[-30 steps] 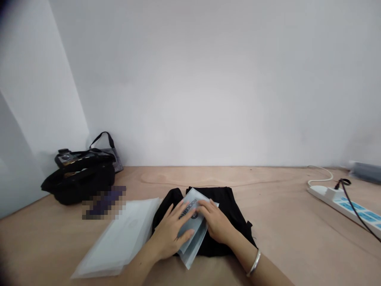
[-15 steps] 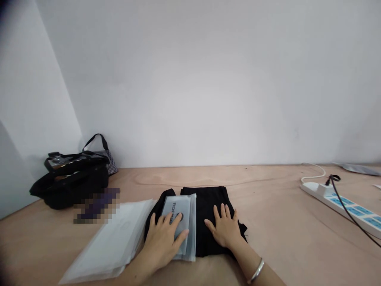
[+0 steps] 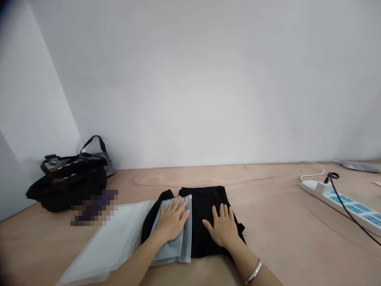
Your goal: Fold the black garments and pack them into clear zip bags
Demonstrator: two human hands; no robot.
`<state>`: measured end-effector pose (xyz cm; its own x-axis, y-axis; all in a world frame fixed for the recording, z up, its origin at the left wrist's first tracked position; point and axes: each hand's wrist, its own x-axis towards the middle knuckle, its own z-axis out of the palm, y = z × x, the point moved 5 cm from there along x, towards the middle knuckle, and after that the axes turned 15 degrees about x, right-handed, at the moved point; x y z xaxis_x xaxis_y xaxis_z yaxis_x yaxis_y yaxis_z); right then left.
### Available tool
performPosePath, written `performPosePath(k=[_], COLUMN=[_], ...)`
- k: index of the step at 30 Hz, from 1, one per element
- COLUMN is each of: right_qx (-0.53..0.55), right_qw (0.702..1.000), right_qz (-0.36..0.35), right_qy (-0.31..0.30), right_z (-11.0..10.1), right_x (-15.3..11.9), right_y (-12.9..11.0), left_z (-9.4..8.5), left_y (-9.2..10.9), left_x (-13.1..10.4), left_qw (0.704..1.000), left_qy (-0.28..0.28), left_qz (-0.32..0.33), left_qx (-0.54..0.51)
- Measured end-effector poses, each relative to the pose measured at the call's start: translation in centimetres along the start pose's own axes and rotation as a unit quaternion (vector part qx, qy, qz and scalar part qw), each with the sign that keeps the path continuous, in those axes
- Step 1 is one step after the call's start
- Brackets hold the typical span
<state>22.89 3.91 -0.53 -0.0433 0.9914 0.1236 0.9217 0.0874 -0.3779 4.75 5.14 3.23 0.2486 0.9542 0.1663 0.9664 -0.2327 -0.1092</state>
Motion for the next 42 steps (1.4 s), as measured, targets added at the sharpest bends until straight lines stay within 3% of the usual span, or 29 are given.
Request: performPosePath(k=[5,8,15,21,32,42], right_qx=[0.065,0.154,0.236,0.258,0.273,0.277], right_qw=[0.994,0.984,0.969,0.956,0.950,0.950], right_qz=[-0.050,-0.055,0.067,0.143,0.147,0.142], right_qy=[0.066,0.070,0.009,-0.003,-0.017,-0.004], right_z=[-2.7,-3.8,-1.0,0.7,1.1,1.6], right_x=[0.6,1.9,6.4,8.2,8.1,7.6], right_y=[-1.7,-3.6,-5.8,-6.2,-6.1,-6.2], left_z=[0.2,0.3,0.1,0.3,0.6,0.4], left_y=[0.0,-0.1,-0.2,-0.3,-0.3,-0.3], left_x=[-0.2,-0.2,-0.4,-0.4,-0.3,-0.4], left_qw=[1.000,1.000,0.999,0.999,0.998,0.998], left_qy=[0.003,0.004,-0.009,-0.004,0.014,-0.015], left_qz=[-0.012,-0.020,-0.036,-0.043,-0.052,-0.051], left_qx=[-0.007,-0.015,-0.020,-0.027,-0.014,-0.030])
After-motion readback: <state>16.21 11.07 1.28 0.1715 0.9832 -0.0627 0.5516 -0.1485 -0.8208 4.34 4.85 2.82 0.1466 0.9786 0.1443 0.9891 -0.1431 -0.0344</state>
